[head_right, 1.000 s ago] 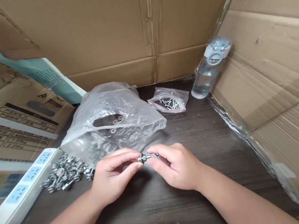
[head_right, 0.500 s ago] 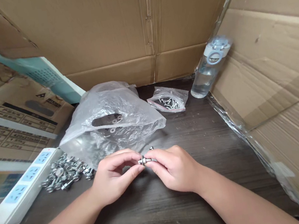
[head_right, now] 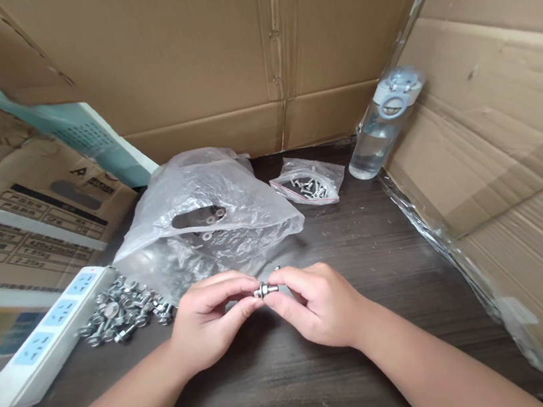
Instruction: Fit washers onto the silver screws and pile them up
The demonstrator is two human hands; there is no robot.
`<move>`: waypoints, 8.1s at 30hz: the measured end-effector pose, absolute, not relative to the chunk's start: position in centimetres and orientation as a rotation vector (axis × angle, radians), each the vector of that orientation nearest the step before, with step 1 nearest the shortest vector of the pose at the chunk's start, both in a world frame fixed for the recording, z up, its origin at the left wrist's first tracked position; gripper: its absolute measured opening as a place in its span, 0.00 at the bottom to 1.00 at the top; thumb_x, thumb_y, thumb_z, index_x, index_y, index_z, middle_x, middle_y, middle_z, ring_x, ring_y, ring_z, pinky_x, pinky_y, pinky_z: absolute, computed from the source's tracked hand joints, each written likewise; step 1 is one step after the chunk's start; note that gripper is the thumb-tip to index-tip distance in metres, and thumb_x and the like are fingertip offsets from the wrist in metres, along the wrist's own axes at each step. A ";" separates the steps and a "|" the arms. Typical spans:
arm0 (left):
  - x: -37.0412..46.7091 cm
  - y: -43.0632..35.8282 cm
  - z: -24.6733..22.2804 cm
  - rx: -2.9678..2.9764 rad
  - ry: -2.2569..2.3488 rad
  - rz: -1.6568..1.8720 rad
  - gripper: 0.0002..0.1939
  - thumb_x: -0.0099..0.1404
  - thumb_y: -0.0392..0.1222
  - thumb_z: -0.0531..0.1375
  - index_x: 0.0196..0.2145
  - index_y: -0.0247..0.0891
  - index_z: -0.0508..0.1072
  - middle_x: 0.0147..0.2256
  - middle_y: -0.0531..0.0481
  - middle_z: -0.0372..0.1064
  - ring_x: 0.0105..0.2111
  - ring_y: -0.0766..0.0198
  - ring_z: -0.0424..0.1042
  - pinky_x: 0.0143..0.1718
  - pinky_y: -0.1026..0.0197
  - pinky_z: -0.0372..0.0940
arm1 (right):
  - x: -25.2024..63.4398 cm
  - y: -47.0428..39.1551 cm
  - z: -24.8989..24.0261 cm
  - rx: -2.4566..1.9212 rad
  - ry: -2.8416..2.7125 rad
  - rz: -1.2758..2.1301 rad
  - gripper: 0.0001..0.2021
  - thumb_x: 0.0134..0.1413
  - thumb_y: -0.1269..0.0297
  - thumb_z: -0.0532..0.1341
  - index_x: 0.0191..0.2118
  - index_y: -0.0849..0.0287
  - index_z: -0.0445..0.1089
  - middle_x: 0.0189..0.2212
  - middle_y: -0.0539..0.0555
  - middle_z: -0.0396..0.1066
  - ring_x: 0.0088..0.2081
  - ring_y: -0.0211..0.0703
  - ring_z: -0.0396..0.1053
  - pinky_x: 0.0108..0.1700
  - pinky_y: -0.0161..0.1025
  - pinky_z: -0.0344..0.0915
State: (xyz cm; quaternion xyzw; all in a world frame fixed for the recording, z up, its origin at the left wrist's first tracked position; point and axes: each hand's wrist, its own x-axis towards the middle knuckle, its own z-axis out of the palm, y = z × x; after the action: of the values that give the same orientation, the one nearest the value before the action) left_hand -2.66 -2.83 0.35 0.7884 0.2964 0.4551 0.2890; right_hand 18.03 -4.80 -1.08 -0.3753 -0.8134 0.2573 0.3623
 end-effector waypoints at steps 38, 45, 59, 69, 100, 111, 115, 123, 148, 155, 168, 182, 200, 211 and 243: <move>-2.6 -2.8 0.4 2.119 0.689 1.228 0.05 0.58 0.29 0.65 0.35 0.31 0.79 0.29 0.46 0.78 0.28 0.70 0.76 0.33 0.72 0.72 | 17.9 -5.1 -0.9 -0.860 -2.056 0.711 0.06 0.62 0.72 0.58 0.43 0.60 0.69 0.19 0.44 0.60 0.20 0.26 0.54 0.25 0.27 0.53; -2.7 -2.9 0.2 2.149 0.700 1.257 0.05 0.57 0.29 0.66 0.34 0.29 0.79 0.29 0.45 0.77 0.28 0.71 0.76 0.33 0.74 0.71 | 17.7 -4.8 -0.8 -0.970 -2.034 0.661 0.10 0.66 0.67 0.53 0.33 0.63 0.68 0.21 0.48 0.64 0.22 0.29 0.60 0.28 0.28 0.55; -2.5 -2.9 0.4 2.170 0.651 1.243 0.06 0.57 0.28 0.66 0.34 0.29 0.78 0.29 0.44 0.77 0.29 0.70 0.76 0.33 0.73 0.71 | 17.9 -5.0 -0.9 -0.904 -2.091 0.744 0.05 0.63 0.70 0.56 0.39 0.62 0.69 0.21 0.46 0.61 0.22 0.27 0.57 0.27 0.28 0.53; -2.7 -2.8 0.4 2.121 0.695 1.267 0.05 0.57 0.30 0.66 0.34 0.29 0.79 0.28 0.44 0.77 0.26 0.70 0.75 0.30 0.71 0.71 | 18.4 -5.1 -0.8 -0.866 -2.082 0.678 0.11 0.61 0.72 0.58 0.49 0.58 0.67 0.22 0.44 0.61 0.22 0.27 0.56 0.28 0.28 0.54; -2.6 -3.1 0.2 2.136 0.685 1.207 0.06 0.59 0.32 0.65 0.36 0.32 0.79 0.29 0.45 0.77 0.27 0.69 0.75 0.31 0.69 0.72 | 17.5 -5.2 -0.7 -0.942 -2.078 0.697 0.08 0.64 0.70 0.54 0.34 0.63 0.68 0.20 0.47 0.61 0.22 0.28 0.58 0.27 0.29 0.54; -2.6 -3.0 0.2 2.035 0.773 1.211 0.05 0.59 0.33 0.65 0.35 0.31 0.79 0.28 0.45 0.76 0.25 0.70 0.75 0.28 0.70 0.72 | 18.2 -5.1 -1.1 -0.906 -2.073 0.703 0.11 0.61 0.72 0.58 0.49 0.58 0.67 0.20 0.44 0.62 0.18 0.27 0.55 0.24 0.28 0.53; -2.6 -3.0 0.3 2.035 0.753 1.197 0.06 0.59 0.32 0.64 0.36 0.32 0.79 0.28 0.45 0.77 0.26 0.69 0.75 0.29 0.70 0.72 | 18.1 -5.0 -1.0 -0.875 -2.088 0.621 0.10 0.62 0.72 0.58 0.48 0.59 0.68 0.21 0.45 0.65 0.20 0.27 0.56 0.26 0.28 0.55; -2.5 -3.1 0.1 2.166 0.698 1.238 0.07 0.59 0.31 0.64 0.37 0.31 0.78 0.29 0.44 0.77 0.27 0.69 0.75 0.30 0.69 0.72 | 17.4 -5.0 -0.9 -0.933 -2.108 0.624 0.08 0.64 0.70 0.54 0.34 0.62 0.67 0.21 0.47 0.63 0.22 0.29 0.59 0.27 0.30 0.54; -2.6 -2.9 -0.1 2.210 0.703 1.239 0.07 0.59 0.31 0.65 0.37 0.32 0.79 0.29 0.46 0.78 0.27 0.69 0.76 0.30 0.71 0.71 | 17.4 -4.9 -1.0 -0.966 -2.095 0.715 0.13 0.66 0.68 0.52 0.31 0.63 0.67 0.21 0.48 0.62 0.23 0.29 0.58 0.28 0.30 0.55; -2.6 -2.8 0.1 2.147 0.748 1.256 0.05 0.58 0.32 0.66 0.35 0.32 0.80 0.29 0.47 0.78 0.26 0.70 0.76 0.30 0.72 0.71 | 18.3 -5.0 -0.9 -0.965 -2.069 0.762 0.08 0.63 0.68 0.57 0.47 0.59 0.69 0.20 0.44 0.61 0.20 0.27 0.56 0.26 0.28 0.54; -2.5 -2.9 0.1 2.189 0.673 1.210 0.05 0.58 0.30 0.66 0.35 0.30 0.78 0.28 0.46 0.77 0.27 0.70 0.76 0.31 0.72 0.71 | 17.6 -4.8 -0.8 -0.923 -2.096 0.726 0.14 0.66 0.68 0.53 0.28 0.64 0.67 0.20 0.48 0.61 0.23 0.28 0.57 0.28 0.30 0.54; -2.6 -2.9 0.4 2.081 0.742 1.228 0.04 0.58 0.31 0.66 0.34 0.30 0.79 0.28 0.46 0.77 0.26 0.71 0.75 0.30 0.73 0.70 | 18.1 -4.8 -1.2 -0.828 -2.043 0.650 0.12 0.58 0.75 0.60 0.48 0.58 0.68 0.18 0.42 0.53 0.20 0.26 0.51 0.26 0.27 0.51; -2.6 -3.0 0.3 2.097 0.747 1.252 0.06 0.57 0.31 0.67 0.34 0.32 0.79 0.29 0.48 0.78 0.27 0.72 0.75 0.31 0.74 0.71 | 18.1 -5.1 -1.0 -0.879 -2.016 0.740 0.11 0.60 0.72 0.59 0.49 0.58 0.67 0.18 0.42 0.54 0.18 0.26 0.51 0.23 0.27 0.51; -2.4 -3.0 0.5 2.105 0.711 1.266 0.04 0.59 0.32 0.65 0.34 0.33 0.79 0.27 0.47 0.78 0.25 0.70 0.75 0.29 0.71 0.71 | 17.7 -4.9 -1.1 -0.842 -2.026 0.678 0.07 0.61 0.72 0.58 0.44 0.61 0.69 0.20 0.45 0.61 0.20 0.27 0.55 0.25 0.28 0.52; -2.6 -3.1 0.5 2.203 0.702 1.269 0.06 0.60 0.31 0.64 0.37 0.33 0.79 0.29 0.45 0.78 0.27 0.69 0.75 0.30 0.70 0.71 | 17.3 -5.2 -0.2 -0.988 -1.958 0.978 0.14 0.65 0.63 0.55 0.30 0.64 0.69 0.19 0.47 0.58 0.22 0.28 0.55 0.26 0.29 0.53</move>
State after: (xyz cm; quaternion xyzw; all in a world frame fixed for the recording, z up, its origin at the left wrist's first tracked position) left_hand -2.59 -3.07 0.45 0.8089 0.2577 0.4660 0.2491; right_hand 17.29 -5.16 -0.17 -0.3837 -0.7602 0.3797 0.3615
